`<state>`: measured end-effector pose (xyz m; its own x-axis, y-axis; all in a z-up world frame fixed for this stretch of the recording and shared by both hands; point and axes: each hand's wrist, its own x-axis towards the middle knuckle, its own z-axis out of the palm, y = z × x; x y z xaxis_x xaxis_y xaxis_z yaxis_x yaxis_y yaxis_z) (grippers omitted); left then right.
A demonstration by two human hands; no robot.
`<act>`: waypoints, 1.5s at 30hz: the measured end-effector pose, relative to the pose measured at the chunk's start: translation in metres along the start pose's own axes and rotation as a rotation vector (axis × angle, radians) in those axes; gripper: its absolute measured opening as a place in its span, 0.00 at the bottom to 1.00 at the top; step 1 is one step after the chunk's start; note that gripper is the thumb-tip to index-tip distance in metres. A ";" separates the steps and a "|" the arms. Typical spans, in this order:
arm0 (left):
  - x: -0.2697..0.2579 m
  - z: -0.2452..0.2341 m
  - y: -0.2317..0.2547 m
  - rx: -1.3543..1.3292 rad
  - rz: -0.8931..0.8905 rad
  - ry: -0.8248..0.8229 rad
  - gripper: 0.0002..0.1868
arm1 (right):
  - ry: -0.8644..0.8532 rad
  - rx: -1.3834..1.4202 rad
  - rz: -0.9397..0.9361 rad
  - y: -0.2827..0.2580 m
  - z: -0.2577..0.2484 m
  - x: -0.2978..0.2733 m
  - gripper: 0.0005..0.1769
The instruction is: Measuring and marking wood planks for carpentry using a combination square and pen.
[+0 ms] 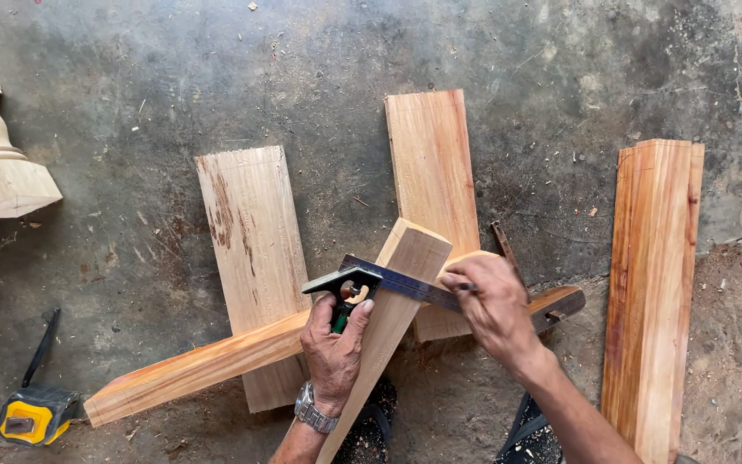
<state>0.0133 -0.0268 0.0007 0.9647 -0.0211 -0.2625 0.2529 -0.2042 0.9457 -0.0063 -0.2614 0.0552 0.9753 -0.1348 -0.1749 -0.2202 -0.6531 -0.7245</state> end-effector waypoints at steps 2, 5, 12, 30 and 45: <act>-0.001 0.000 -0.001 0.001 0.005 -0.002 0.17 | 0.206 -0.214 -0.255 -0.016 -0.015 -0.006 0.18; -0.001 0.000 0.001 0.004 -0.011 -0.009 0.17 | 0.169 0.098 -0.120 0.014 -0.017 -0.026 0.18; -0.001 0.001 -0.002 0.010 0.002 0.009 0.18 | -0.054 0.368 -0.133 -0.022 -0.004 0.004 0.10; -0.001 0.001 -0.003 0.022 -0.014 0.013 0.18 | -0.337 0.088 -0.172 -0.006 -0.056 -0.007 0.13; -0.041 -0.007 -0.012 0.133 1.179 -0.218 0.21 | -0.257 1.482 0.938 -0.070 0.002 -0.119 0.24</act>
<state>-0.0282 -0.0169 0.0016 0.5614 -0.4248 0.7102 -0.7971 -0.0470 0.6020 -0.1065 -0.1979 0.1256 0.5299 0.1720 -0.8304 -0.6210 0.7456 -0.2418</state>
